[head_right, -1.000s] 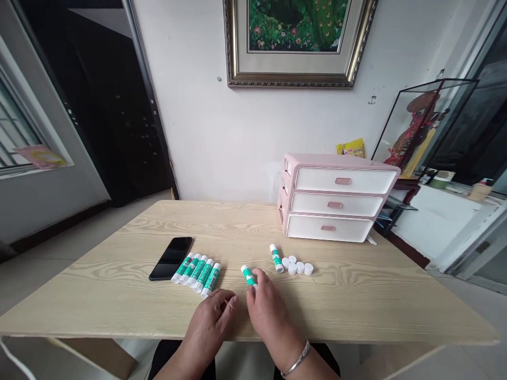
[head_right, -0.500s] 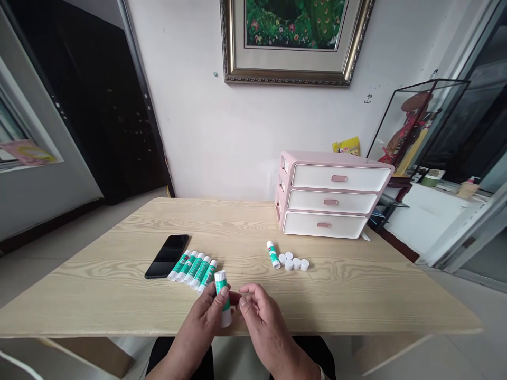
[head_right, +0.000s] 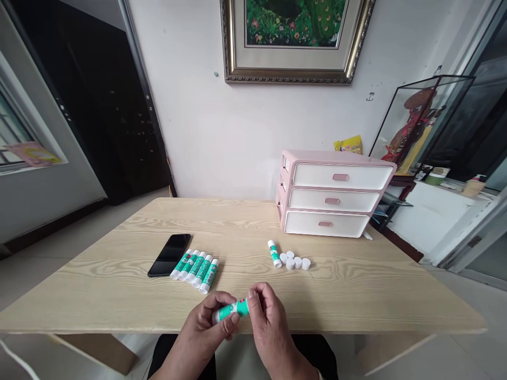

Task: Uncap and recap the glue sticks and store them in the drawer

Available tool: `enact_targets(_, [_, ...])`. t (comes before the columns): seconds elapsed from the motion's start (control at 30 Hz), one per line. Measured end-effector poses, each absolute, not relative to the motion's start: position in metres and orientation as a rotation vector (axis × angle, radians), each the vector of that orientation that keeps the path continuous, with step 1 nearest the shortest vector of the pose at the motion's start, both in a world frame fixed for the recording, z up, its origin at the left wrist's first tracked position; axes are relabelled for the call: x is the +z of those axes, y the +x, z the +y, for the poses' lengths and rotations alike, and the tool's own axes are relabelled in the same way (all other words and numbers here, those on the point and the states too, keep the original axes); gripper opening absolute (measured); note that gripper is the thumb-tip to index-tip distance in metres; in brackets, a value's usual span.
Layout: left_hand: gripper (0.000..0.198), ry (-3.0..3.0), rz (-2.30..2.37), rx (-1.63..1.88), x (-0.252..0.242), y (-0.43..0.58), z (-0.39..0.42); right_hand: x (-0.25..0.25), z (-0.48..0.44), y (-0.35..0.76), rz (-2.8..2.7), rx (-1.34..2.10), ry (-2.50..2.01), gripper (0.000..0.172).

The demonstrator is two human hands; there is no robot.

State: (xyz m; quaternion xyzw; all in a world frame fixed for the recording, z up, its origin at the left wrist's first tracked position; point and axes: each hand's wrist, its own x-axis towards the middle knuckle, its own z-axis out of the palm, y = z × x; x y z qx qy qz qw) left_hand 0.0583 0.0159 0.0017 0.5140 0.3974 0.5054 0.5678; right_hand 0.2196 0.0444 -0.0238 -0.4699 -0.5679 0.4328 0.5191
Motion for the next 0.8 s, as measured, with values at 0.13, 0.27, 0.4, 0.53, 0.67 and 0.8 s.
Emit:
enact_targets(0.13, [0.034, 1.654, 1.162, 1.044, -0.004, 0.057, 0.010, -0.021, 0.043, 0.227, -1.528, 0.897, -1.165, 0.035])
enact_targets(0.27, [0.028, 1.956, 1.300, 0.875, -0.002, 0.063, 0.004, -0.017, 0.039, 0.227, -1.654, 0.961, -1.176, 0.030])
enact_targets(0.4, [0.028, 1.978, 1.253, 0.752, 0.005, 0.063, 0.000, -0.012, 0.036, 0.232, -1.691, 1.157, -1.162, 0.015])
enact_targets(0.53, [0.038, 1.911, 1.121, 0.694, 0.016, 0.063, -0.004, -0.008, 0.030, 0.235, -1.717, 1.146, -1.092, 0.015])
enact_targets(0.67, [0.050, 1.776, 0.981, 0.715, 0.023, 0.061, -0.008, -0.009, 0.032, 0.246, -1.786, 1.027, -1.091, 0.021])
enact_targets(0.8, [0.062, 1.619, 0.868, 0.674, 0.013, 0.046, -0.010, 0.009, 0.062, 0.293, -1.457, 0.719, -1.292, 0.020])
